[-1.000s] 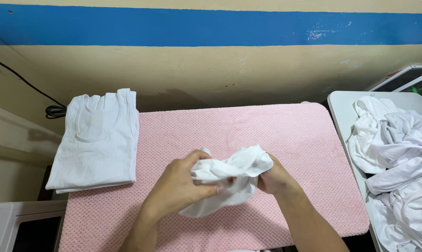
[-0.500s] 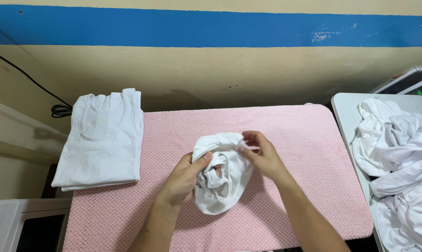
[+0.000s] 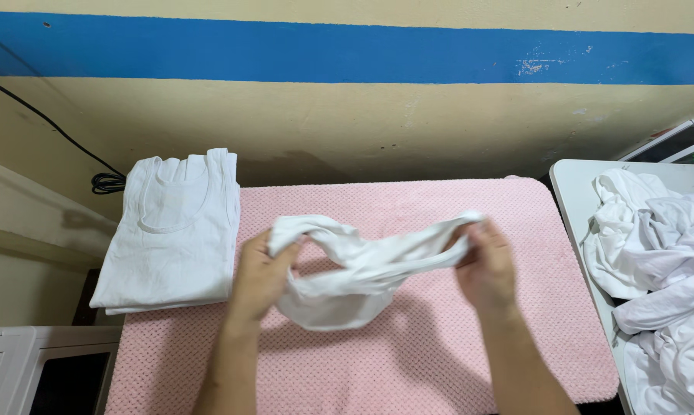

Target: The person folds white tank tops one at a time on a pink mat. They smooth each garment, fold the sides and bottom, then place the folded item on a growing stack to the left.

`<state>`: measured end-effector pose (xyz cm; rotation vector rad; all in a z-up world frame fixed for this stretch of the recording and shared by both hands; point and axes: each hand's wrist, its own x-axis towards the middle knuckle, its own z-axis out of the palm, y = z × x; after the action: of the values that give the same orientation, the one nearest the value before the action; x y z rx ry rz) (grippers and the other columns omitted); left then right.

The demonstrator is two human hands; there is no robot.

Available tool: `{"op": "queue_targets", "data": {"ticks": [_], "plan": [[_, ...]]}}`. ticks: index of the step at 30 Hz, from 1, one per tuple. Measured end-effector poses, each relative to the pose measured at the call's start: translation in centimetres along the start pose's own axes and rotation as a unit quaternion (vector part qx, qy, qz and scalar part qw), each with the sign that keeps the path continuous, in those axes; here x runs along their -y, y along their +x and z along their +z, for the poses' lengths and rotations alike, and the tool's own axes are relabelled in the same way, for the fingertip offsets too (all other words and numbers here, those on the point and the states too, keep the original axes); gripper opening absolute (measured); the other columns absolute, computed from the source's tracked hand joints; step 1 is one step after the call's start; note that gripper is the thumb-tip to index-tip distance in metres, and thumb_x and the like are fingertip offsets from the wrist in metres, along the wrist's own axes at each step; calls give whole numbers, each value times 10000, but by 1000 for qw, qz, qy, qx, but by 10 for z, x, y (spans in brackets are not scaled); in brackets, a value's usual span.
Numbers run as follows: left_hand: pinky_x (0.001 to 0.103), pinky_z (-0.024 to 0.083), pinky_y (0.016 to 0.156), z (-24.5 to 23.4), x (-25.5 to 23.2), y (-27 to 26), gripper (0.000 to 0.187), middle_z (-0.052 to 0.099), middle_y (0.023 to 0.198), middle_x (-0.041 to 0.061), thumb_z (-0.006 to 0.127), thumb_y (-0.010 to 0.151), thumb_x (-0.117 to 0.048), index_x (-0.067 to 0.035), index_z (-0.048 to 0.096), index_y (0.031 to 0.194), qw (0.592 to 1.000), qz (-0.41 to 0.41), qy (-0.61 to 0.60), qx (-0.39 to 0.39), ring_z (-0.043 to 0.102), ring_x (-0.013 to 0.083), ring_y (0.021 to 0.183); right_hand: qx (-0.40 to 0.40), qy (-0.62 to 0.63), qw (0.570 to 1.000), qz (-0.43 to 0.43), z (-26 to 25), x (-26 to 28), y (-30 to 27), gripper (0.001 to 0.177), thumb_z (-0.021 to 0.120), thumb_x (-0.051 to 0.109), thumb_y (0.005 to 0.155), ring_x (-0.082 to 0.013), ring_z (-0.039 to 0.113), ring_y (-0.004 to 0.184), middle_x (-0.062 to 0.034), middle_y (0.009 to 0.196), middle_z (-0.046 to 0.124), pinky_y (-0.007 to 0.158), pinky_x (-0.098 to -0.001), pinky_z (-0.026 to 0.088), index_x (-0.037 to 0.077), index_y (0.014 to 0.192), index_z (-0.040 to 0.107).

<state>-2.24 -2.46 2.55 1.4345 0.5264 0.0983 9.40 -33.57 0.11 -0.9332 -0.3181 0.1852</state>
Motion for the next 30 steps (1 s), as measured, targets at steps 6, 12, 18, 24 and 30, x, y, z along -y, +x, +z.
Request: {"op": "queue_targets", "data": {"ticks": [6,12,18,24,30], "plan": [[346,580,738,-26,10,16,212,767,933,124,732,921,-161,-30,715,1086,956,54,253,-140,730,217,809,-88,36,995,-21,-44,38,10,207,505,145,1166,-165,695,785,-88,901,694,758,-330,592,15,1121,660],[523,351,1146,39,9,-1,380,565,1339,161,736,851,-141,-50,653,1210,841,272,469,-9,482,300,1338,-71,-44,996,42,-16,21,12,177,572,74,1104,-153,686,872,-104,1001,708,813,-320,564,-50,1198,656],[499,453,1021,110,9,-6,517,669,1156,189,755,717,-73,25,631,1209,750,429,488,124,635,317,1145,39,20,997,65,29,32,25,276,536,122,1046,-209,696,1040,-141,1115,724,938,-398,567,-11,1274,617],[461,546,724,108,-5,-5,214,729,733,168,662,881,-122,-28,684,1071,887,303,336,93,724,303,670,-3,-289,957,-4,27,0,22,261,496,101,1042,-185,677,1096,-115,1155,701,1018,-370,539,-23,1241,610],[389,515,536,102,-23,-6,171,706,634,157,570,921,-152,0,625,974,958,125,235,108,695,222,556,50,-397,915,-57,30,-38,-28,147,627,61,915,-161,678,829,-90,930,691,745,-311,593,-22,1026,677]]}}
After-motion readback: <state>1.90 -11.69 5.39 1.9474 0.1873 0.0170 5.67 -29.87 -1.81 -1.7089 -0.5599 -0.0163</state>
